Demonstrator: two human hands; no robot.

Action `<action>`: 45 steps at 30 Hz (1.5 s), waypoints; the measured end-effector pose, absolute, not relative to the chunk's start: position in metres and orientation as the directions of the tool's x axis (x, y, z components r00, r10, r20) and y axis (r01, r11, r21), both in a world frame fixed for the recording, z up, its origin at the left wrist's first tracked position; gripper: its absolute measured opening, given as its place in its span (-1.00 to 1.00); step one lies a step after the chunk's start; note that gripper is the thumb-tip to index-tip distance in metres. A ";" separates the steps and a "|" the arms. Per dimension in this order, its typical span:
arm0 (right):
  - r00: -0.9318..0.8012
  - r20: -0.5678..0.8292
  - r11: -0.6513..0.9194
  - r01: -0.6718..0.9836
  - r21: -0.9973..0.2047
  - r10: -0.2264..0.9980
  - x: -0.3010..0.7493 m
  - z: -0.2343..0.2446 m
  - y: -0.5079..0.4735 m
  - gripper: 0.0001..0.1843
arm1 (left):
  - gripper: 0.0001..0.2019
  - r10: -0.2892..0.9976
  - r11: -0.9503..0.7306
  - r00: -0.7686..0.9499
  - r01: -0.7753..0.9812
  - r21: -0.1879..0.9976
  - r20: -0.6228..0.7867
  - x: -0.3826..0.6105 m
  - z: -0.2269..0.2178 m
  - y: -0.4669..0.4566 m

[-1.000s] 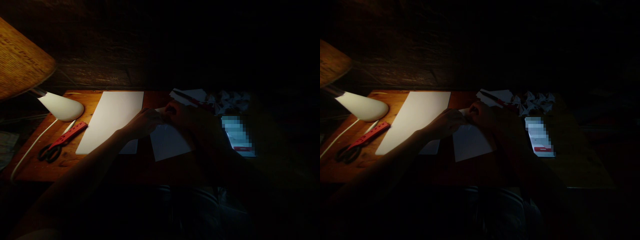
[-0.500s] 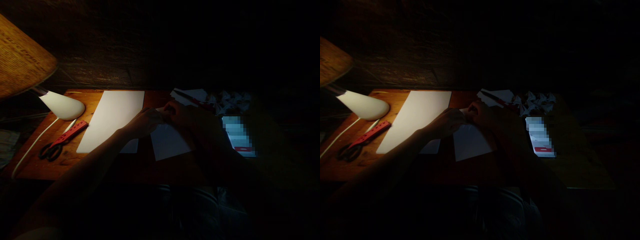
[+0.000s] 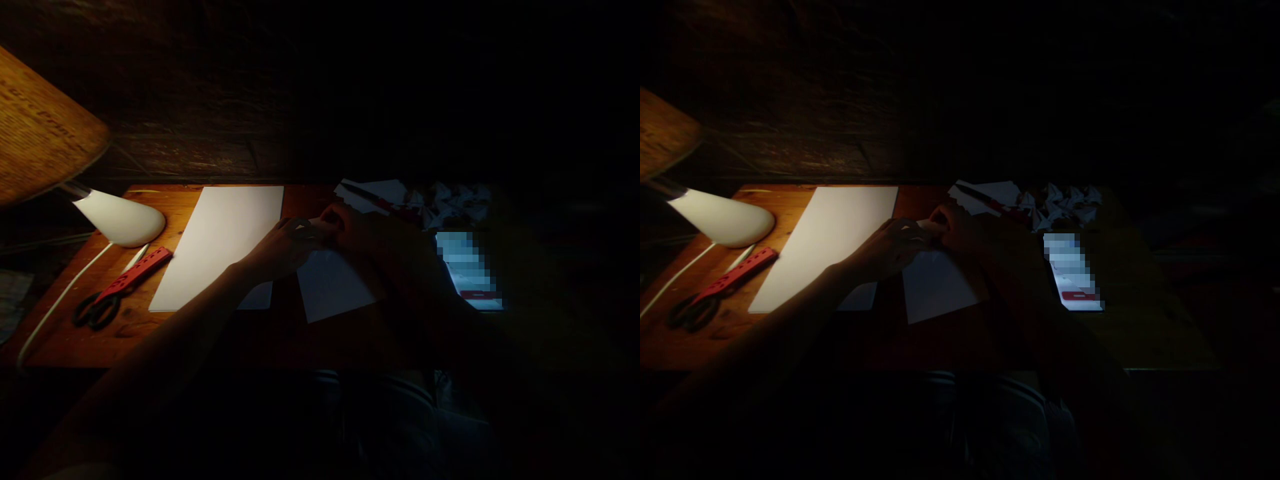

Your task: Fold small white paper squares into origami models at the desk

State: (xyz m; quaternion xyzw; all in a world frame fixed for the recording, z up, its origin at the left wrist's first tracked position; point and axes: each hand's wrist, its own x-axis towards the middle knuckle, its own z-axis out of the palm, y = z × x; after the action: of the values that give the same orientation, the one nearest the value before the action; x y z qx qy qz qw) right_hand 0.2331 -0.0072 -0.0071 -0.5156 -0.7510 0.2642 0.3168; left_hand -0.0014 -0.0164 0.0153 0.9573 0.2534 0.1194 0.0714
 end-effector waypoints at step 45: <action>-0.272 0.183 0.312 0.579 -0.754 0.945 0.233 -0.008 -0.005 -0.63 | -0.63 0.473 -0.881 0.851 0.460 0.111 0.229 0.000 0.020 -0.020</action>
State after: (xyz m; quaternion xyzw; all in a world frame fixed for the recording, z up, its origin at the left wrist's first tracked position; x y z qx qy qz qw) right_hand 0.2325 -0.0052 -0.0076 -0.5118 -0.7442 0.2863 0.3199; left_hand 0.0004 -0.0204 0.0200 0.9616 0.2426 0.1255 0.0259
